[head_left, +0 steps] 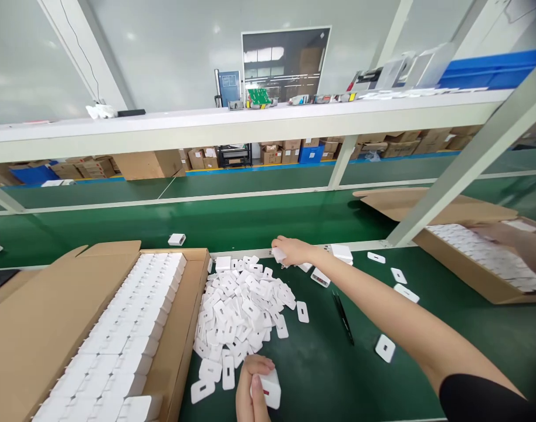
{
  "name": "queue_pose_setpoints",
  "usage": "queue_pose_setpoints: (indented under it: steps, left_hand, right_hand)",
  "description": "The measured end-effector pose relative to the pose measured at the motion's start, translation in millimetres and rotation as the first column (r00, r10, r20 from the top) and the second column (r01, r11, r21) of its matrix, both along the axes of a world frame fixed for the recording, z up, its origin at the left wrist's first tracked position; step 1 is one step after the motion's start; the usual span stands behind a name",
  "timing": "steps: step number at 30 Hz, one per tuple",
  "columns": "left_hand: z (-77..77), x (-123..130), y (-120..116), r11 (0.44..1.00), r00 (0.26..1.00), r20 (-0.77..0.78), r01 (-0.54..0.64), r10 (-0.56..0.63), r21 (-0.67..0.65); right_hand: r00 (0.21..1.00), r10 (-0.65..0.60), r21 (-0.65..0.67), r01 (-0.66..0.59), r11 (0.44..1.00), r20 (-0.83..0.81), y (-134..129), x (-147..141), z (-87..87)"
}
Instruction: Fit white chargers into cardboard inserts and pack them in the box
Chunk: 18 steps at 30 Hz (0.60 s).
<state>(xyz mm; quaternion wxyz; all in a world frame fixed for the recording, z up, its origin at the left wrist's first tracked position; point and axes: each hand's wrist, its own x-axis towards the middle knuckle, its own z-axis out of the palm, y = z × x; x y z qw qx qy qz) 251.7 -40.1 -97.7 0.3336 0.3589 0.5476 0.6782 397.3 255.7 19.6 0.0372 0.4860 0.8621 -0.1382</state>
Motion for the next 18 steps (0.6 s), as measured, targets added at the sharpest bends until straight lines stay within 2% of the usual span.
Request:
queue_pose_setpoints:
  steps: [4,6,8,9,10,11,13,15,18]
  left_hand:
    - [1.1,-7.4,-3.3,0.998,0.997,0.038,0.061,-0.062,0.026]
    - [-0.2,-10.9,-4.7,0.998,0.997,0.049,0.062,-0.063,0.030]
    - [-1.9,-12.9,-5.5,0.999,0.997,0.059,0.039,-0.041,0.032]
    - [-2.9,-12.8,-5.6,0.999,0.998,0.065,0.018,-0.021,0.045]
    - [-3.8,-12.0,-5.5,0.997,0.997,0.071,-0.010,0.005,0.070]
    - [-4.7,-10.4,-5.2,0.993,0.996,0.077,-0.041,0.033,0.107]
    - [-6.1,-4.9,-4.8,0.976,0.992,0.083,-0.104,0.090,0.189]
    - [-6.9,2.3,-5.6,0.963,0.990,0.073,-0.136,0.122,0.232]
    - [-5.9,10.9,-9.3,0.975,0.993,0.041,-0.113,0.107,0.192]
  right_hand:
    - [0.992,-0.024,0.084,0.035,0.996,-0.127,-31.6,2.7,4.1]
    - [0.977,-0.046,0.132,0.075,0.988,-0.206,-63.1,0.9,1.7]
    - [0.946,-0.066,0.153,0.120,0.981,-0.319,-107.0,-3.3,-5.8]
    - [0.857,-0.098,0.113,0.178,0.977,-0.506,-132.5,-6.3,-11.4]
    - [0.755,-0.142,0.002,0.187,0.982,-0.640,-158.9,-10.1,-18.0]
    - [0.673,-0.225,-0.139,0.180,0.974,-0.705,-185.1,-14.6,-25.3]
    - [0.598,-0.305,-0.363,0.025,0.931,-0.741,-231.8,-25.1,-40.9]
    - [0.495,-0.358,-0.445,-0.065,0.893,-0.792,-265.3,-36.2,-56.6]
    - [0.268,-0.440,-0.470,-0.057,0.881,-0.857,-288.8,-48.0,-78.7]
